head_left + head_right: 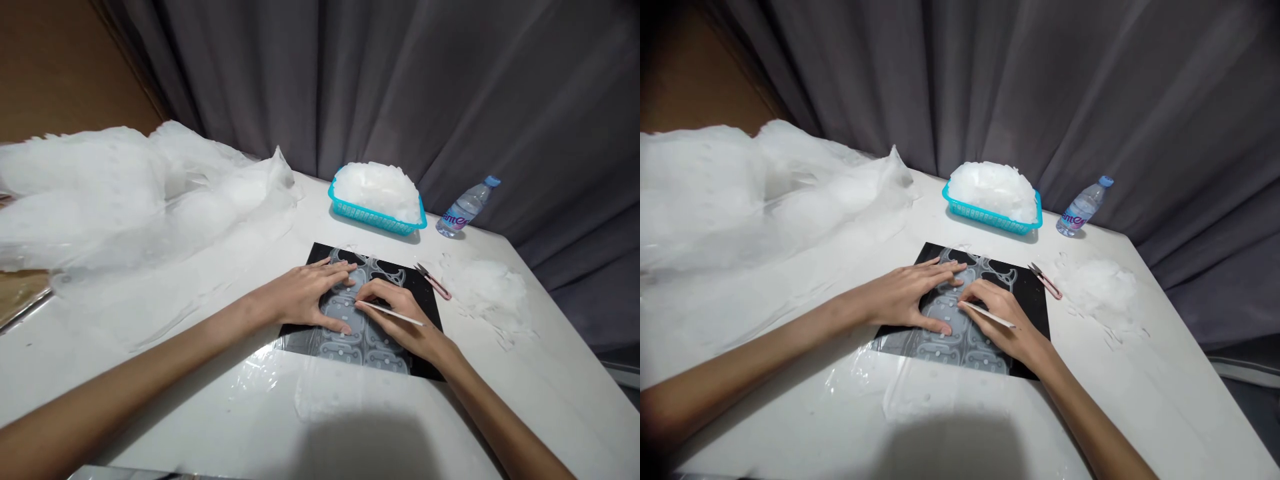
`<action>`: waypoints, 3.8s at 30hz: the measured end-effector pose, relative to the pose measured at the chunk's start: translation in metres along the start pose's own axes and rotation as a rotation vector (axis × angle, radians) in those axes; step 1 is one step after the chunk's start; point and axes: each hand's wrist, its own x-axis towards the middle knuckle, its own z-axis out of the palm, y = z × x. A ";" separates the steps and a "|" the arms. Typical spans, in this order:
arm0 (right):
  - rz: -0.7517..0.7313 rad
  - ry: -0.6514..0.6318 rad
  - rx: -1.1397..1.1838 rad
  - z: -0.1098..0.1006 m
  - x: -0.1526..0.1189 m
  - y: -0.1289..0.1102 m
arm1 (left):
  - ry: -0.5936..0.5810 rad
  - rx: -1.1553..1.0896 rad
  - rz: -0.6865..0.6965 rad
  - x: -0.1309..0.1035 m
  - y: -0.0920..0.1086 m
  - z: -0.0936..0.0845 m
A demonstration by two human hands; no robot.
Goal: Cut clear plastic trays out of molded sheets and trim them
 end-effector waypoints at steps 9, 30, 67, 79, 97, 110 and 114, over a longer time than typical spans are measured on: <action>-0.136 0.018 -0.158 0.011 0.002 0.007 | -0.003 -0.023 0.000 0.002 -0.006 0.006; -0.299 0.215 -0.502 0.024 0.003 0.014 | 0.331 -1.126 -0.246 0.013 -0.012 0.034; -0.061 0.242 0.016 0.001 -0.011 -0.003 | 0.121 -1.280 -0.026 0.010 -0.016 0.016; 0.016 0.335 -0.252 0.006 -0.013 0.015 | 0.154 -1.117 -0.004 0.009 -0.011 0.010; 0.100 0.326 0.109 0.016 -0.008 0.005 | 0.349 -1.291 -0.207 0.014 0.019 0.020; 0.192 0.379 -0.160 0.027 0.002 0.005 | 0.298 -1.317 -0.115 0.015 0.020 0.020; 0.139 0.358 -0.187 0.026 0.005 0.006 | 0.268 -1.204 -0.092 0.016 0.008 0.014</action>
